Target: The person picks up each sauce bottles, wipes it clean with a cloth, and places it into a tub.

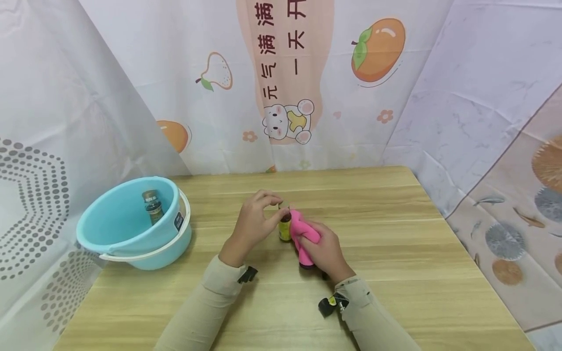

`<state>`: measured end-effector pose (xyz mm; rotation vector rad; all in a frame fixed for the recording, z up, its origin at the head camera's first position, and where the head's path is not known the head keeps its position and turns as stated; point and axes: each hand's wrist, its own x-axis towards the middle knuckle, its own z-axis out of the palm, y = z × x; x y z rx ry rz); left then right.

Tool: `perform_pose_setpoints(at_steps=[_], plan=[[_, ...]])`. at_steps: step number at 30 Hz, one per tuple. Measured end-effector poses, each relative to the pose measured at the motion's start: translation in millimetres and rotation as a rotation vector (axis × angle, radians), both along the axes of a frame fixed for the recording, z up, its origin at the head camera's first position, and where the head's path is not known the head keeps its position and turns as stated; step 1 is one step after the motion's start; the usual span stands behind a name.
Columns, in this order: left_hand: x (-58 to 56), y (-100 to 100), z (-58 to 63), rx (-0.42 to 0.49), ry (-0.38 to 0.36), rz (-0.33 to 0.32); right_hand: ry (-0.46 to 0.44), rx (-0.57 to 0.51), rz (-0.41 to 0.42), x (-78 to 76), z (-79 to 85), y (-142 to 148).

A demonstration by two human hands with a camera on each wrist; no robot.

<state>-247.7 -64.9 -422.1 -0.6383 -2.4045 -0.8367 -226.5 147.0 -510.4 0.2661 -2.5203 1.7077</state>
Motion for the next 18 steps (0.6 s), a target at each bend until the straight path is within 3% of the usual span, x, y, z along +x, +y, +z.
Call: perform_pose_setpoints(at_steps=[6,18], plan=[[0.3,0.4,0.0,0.013,-0.015,-0.018,-0.095,0.052,-0.009,0.7,-0.1,0.4],[-0.4,1.0,0.8,-0.003,-0.002,-0.016,-0.11,0.088,-0.021,0.1,0.4,0.8]])
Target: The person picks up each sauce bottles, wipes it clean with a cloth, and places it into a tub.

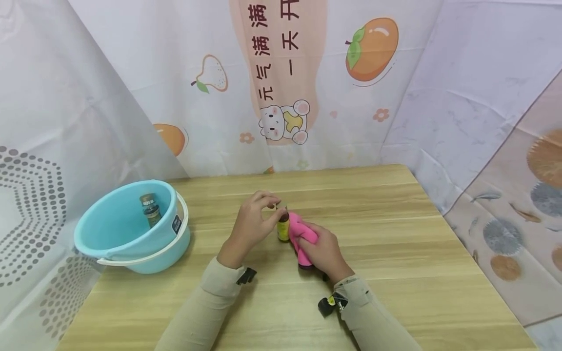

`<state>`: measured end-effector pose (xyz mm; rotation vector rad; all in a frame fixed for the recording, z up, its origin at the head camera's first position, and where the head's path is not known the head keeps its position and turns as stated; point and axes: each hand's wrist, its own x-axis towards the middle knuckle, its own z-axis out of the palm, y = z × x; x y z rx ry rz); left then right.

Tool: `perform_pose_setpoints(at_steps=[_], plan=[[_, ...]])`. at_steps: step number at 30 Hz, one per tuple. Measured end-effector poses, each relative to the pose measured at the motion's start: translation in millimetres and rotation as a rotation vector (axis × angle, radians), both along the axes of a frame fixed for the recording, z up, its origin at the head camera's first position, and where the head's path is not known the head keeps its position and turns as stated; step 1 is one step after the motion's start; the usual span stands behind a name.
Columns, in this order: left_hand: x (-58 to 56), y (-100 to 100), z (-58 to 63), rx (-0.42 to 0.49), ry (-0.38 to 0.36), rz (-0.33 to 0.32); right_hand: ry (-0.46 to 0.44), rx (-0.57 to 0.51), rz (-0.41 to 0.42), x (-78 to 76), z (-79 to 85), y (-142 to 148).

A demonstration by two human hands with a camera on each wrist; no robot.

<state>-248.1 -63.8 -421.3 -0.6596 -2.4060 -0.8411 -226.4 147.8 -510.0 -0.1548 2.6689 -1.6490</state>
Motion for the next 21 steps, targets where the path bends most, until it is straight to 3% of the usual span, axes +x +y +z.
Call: perform_pose_setpoints(at_steps=[6,10,14,21], plan=[[0.6,-0.3,-1.0,-0.032,0.022,0.086,0.004,0.006,-0.018,-1.8,-1.0,-0.9],[1.4,-0.1,-1.2,-0.018,0.013,0.108,0.031,-0.028,-0.036,-0.8,-0.2,-2.0],[1.5,0.0,-1.1,-0.006,-0.004,0.098,0.105,-0.088,-0.042,0.5,0.5,-2.1],[0.4,0.2,-1.6,0.006,-0.001,0.025,0.217,-0.197,-0.026,2.4,0.9,-0.8]])
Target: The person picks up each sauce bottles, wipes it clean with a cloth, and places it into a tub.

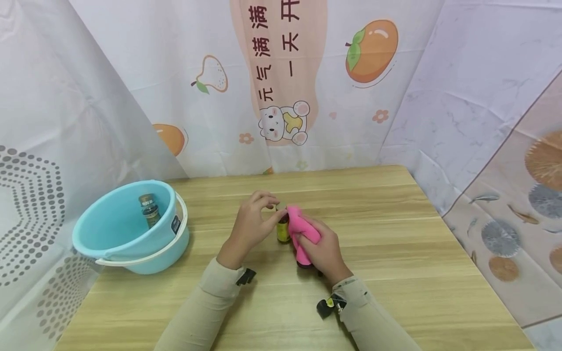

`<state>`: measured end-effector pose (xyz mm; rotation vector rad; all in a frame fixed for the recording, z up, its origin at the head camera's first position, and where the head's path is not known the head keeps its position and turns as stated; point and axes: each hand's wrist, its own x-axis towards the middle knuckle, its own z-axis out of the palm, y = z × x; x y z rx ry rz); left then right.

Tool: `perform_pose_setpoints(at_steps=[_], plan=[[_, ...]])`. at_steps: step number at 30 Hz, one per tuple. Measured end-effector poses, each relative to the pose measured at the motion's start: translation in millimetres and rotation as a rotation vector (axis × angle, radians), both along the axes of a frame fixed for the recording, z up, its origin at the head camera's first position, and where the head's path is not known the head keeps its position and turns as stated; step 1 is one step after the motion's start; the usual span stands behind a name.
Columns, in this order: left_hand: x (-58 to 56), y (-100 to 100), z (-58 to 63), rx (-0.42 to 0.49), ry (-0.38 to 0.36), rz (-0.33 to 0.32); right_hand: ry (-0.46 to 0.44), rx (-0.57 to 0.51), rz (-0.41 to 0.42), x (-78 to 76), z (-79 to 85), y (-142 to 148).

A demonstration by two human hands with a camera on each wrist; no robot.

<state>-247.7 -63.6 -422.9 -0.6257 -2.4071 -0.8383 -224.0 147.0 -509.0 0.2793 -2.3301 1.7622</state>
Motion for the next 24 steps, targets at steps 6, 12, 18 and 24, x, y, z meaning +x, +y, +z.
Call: perform_pose_setpoints(at_steps=[6,12,18,24], plan=[[-0.3,0.3,-0.3,-0.012,-0.005,-0.043,0.118,-0.074,0.038,11.6,21.0,-2.3],[1.0,-1.0,0.6,-0.012,-0.007,-0.06,0.134,-0.077,0.073,14.8,27.2,-5.0],[1.3,-1.1,1.2,-0.011,-0.026,-0.069,0.073,-0.036,0.049,1.5,2.8,-1.8],[0.9,-0.3,1.1,0.003,-0.023,-0.082,0.005,0.025,0.038,0.5,1.3,0.6]])
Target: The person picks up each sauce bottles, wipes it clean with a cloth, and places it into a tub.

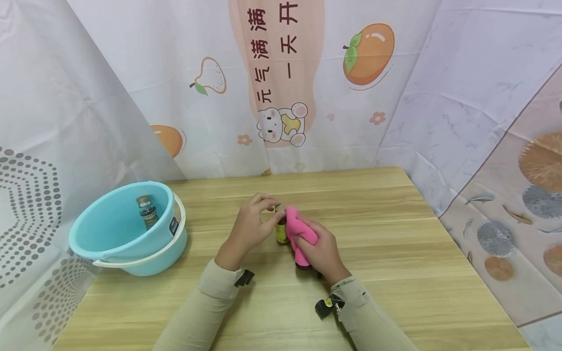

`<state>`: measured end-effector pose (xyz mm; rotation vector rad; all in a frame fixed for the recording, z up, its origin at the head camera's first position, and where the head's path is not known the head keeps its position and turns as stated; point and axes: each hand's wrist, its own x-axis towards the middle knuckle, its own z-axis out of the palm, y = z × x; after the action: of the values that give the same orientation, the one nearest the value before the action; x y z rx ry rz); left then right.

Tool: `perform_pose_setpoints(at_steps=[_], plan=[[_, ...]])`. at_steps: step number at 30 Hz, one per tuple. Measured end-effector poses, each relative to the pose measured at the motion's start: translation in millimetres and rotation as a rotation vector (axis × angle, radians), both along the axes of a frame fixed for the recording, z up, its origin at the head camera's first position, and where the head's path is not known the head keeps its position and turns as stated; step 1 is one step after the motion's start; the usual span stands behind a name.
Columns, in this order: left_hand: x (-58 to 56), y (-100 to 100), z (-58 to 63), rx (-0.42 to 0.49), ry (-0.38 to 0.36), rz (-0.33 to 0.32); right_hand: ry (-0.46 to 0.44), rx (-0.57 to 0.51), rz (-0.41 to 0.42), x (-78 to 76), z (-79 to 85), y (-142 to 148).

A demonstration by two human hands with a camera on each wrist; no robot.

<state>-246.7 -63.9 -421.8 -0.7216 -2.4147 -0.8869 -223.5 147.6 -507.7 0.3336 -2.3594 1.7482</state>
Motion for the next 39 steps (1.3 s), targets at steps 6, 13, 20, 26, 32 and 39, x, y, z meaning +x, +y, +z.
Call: perform_pose_setpoints(at_steps=[6,13,20,26,32,39], plan=[[-0.3,0.9,0.2,0.007,-0.012,-0.003,-0.093,0.088,-0.028,-0.7,1.2,0.3],[-1.4,1.7,-1.0,0.002,-0.004,0.015,-0.202,0.143,-0.024,-0.2,2.8,0.9],[-1.5,2.3,-2.5,-0.002,0.021,0.127,-0.214,0.163,-0.028,-0.7,2.6,1.5],[-3.0,2.1,-3.8,0.027,0.059,0.135,-0.209,0.163,-0.039,-3.8,-1.7,0.8],[-2.8,0.6,-7.6,0.054,0.073,0.12,-0.217,0.154,-0.04,-2.4,-4.2,-0.7],[-3.1,0.5,-6.7,0.073,0.055,0.091,-0.113,0.066,-0.04,-0.6,-1.1,-0.6]])
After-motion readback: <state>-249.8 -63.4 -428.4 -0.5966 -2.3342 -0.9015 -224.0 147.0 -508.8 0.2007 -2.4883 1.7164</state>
